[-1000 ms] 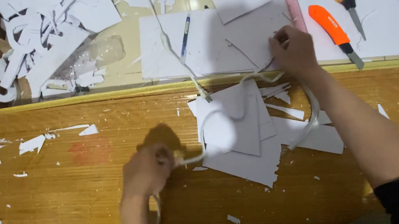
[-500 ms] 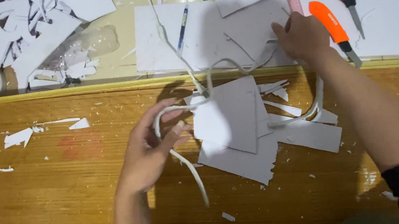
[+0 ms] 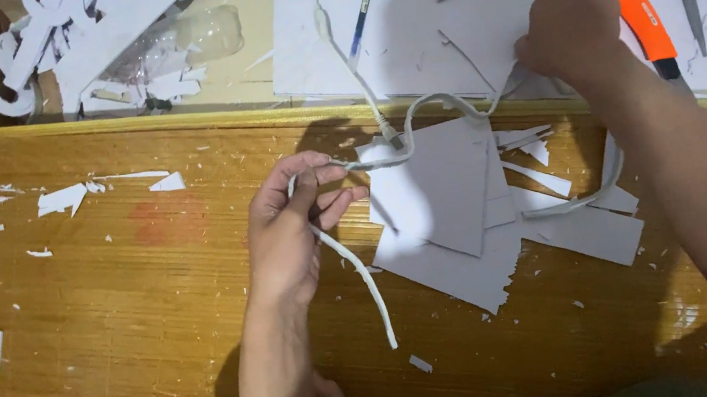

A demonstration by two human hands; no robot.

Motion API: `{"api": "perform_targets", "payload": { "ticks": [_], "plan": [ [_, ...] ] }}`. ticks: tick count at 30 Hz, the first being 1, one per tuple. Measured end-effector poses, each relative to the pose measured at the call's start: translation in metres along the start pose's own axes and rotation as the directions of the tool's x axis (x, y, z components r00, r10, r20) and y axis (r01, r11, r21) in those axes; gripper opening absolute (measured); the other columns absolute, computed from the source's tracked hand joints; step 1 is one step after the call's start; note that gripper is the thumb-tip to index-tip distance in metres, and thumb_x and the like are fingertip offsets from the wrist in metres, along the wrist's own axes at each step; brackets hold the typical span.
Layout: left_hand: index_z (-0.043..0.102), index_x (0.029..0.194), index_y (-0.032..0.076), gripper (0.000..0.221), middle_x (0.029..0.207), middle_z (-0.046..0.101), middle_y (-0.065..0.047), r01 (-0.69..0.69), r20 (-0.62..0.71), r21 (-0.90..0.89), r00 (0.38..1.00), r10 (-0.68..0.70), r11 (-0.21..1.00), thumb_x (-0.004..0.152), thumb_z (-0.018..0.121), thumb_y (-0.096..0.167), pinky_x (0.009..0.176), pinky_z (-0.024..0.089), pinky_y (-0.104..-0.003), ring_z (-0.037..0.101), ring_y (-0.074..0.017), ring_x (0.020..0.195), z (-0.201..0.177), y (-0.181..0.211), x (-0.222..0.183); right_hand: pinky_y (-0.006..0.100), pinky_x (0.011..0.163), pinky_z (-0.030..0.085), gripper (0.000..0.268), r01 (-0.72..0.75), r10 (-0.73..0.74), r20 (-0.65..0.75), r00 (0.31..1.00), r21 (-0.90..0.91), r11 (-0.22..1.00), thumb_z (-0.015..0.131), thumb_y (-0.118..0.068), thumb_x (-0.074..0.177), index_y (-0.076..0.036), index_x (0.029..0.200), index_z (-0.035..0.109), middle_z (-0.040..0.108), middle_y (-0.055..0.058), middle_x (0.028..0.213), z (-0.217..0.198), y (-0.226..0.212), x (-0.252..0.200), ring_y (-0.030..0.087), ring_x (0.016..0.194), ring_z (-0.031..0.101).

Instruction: Cutting foam pieces with a utility knife and wrapping them with a white cord to create shaped components.

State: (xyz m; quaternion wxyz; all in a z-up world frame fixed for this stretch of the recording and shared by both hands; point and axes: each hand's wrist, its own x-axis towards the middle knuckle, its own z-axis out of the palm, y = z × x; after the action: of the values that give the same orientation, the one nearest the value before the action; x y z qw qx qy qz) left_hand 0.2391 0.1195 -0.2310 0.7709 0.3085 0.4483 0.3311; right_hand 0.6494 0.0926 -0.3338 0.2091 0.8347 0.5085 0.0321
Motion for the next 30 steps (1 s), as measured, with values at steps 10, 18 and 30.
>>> {"api": "perform_targets", "payload": {
  "ticks": [10, 18, 30],
  "plan": [
    [0.065, 0.113, 0.000, 0.025, 0.098, 0.069, -0.016, -0.010, 0.039, 0.095, 0.999, 0.007, 0.995, 0.102, 0.043, -0.008, 0.080, 0.066, -0.028, 0.077, -0.0288, 0.085, 0.017, 0.009, -0.011, 0.035, 0.052, 0.048, 0.019, 0.103, -0.101, 0.017, 0.995, -0.178, 0.979, 0.065, -0.022, 0.087, -0.014, 0.090, 0.082, 0.078, 0.004, 0.076, -0.018, 0.009, -0.003, 0.021, 0.057, 0.068],
    [0.063, 0.111, 0.001, 0.020, 0.097, 0.067, -0.015, -0.011, 0.123, 0.006, 0.992, 0.010, 1.000, 0.101, 0.047, -0.006, 0.084, 0.065, -0.036, 0.075, -0.0296, 0.083, 0.037, 0.001, -0.016, 0.029, 0.050, 0.057, 0.009, 0.000, 0.132, -0.080, 0.988, 0.854, 0.520, 0.072, -0.003, 0.106, 0.005, 0.109, 0.074, 0.077, 0.017, 0.089, -0.138, 0.018, -0.178, 0.020, 0.060, 0.069],
    [0.053, 0.113, 0.004, 0.018, 0.084, 0.050, -0.002, 0.136, 0.303, -0.632, 0.950, 0.082, 0.763, 0.101, 0.046, -0.006, 0.059, 0.054, -0.010, 0.062, -0.0106, 0.073, 0.071, 0.022, -0.123, 0.021, 0.038, 0.028, 0.023, -0.059, 0.141, 0.337, 0.931, 0.519, -0.852, 0.053, -0.008, 0.084, -0.016, 0.070, 0.036, 0.035, 0.000, 0.068, -0.102, -0.026, -0.400, 0.009, 0.053, 0.036]
  ]
}}
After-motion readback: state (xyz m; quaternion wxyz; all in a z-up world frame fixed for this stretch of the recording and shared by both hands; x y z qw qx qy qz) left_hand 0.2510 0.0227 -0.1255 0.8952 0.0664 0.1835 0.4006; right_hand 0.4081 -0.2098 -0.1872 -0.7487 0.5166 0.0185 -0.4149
